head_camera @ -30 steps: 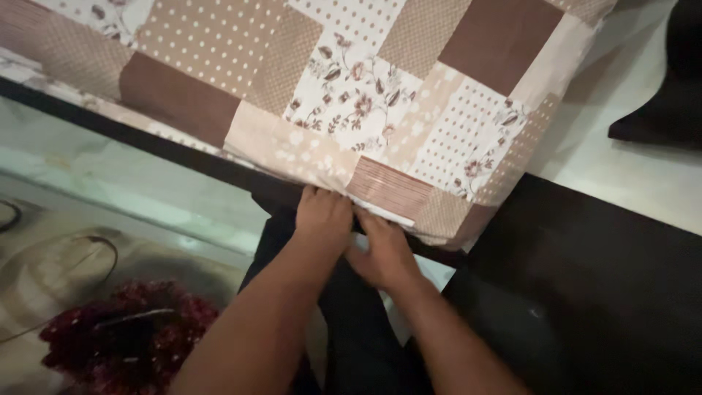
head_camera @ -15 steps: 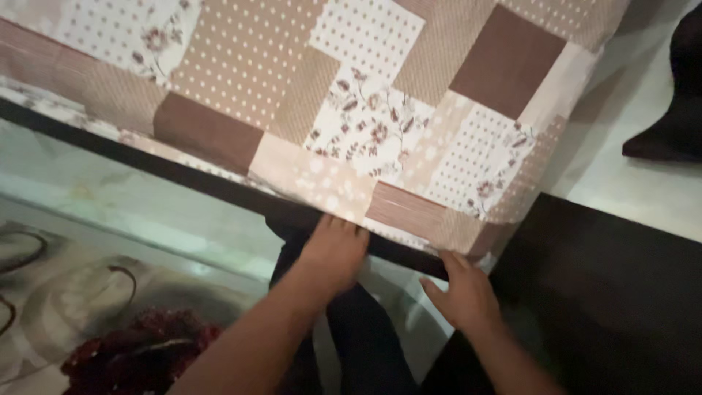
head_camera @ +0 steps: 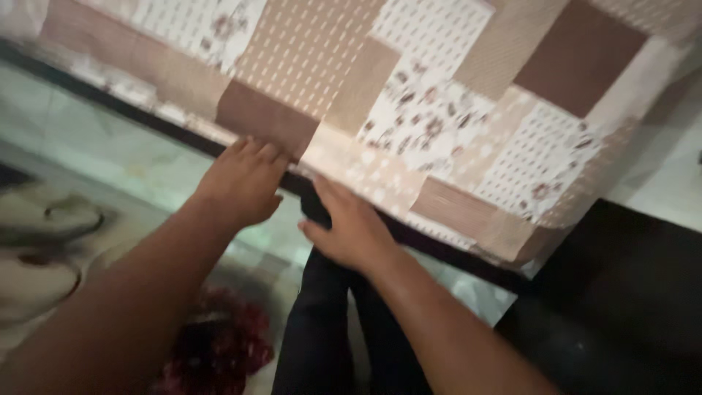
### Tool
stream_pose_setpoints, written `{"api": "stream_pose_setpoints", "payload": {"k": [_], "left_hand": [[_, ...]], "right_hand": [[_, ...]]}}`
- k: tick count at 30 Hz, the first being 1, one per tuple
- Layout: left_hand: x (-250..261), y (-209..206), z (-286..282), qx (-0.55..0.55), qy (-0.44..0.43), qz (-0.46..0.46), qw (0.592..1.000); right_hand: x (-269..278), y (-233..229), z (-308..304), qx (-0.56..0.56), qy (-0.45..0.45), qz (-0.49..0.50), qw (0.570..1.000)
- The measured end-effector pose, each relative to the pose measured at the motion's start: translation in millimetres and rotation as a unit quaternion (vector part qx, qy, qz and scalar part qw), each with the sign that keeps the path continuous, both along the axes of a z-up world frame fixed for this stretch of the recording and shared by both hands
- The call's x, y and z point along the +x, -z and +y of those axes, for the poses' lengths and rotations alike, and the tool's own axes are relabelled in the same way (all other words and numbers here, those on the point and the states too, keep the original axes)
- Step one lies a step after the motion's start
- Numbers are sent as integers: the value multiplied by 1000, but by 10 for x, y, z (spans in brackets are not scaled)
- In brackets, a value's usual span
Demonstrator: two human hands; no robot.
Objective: The person folds a patterned bed sheet on a bed, repeatedly tucking and smoothing the edges by hand. The person adjusts the sheet's position and folds it into a compact shape.
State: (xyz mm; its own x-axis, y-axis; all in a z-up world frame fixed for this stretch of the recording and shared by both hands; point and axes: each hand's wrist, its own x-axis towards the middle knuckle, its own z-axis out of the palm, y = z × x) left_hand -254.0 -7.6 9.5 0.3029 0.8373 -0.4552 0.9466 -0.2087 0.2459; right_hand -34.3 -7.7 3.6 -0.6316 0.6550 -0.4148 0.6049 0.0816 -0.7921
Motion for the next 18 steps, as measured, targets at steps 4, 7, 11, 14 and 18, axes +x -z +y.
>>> {"api": "stream_pose_setpoints", "payload": {"k": [4, 7, 11, 14, 18], "left_hand": [[-38, 5, -183, -79, -7, 11, 997], [111, 17, -231, -38, 30, -6, 999], [183, 95, -271, -32, -60, -55, 996], [153, 255, -277, -58, -75, -37, 995], [262, 510, -160, -34, -78, -25, 996]], "right_hand": [[-319, 143, 51, 29, -71, -43, 996], [-452, 49, 235, -39, -99, -118, 987], [-590, 71, 453, -80, -138, -174, 972], [-621, 205, 476, -95, -150, -192, 965], [-685, 350, 402, -57, -143, -267, 951]]}}
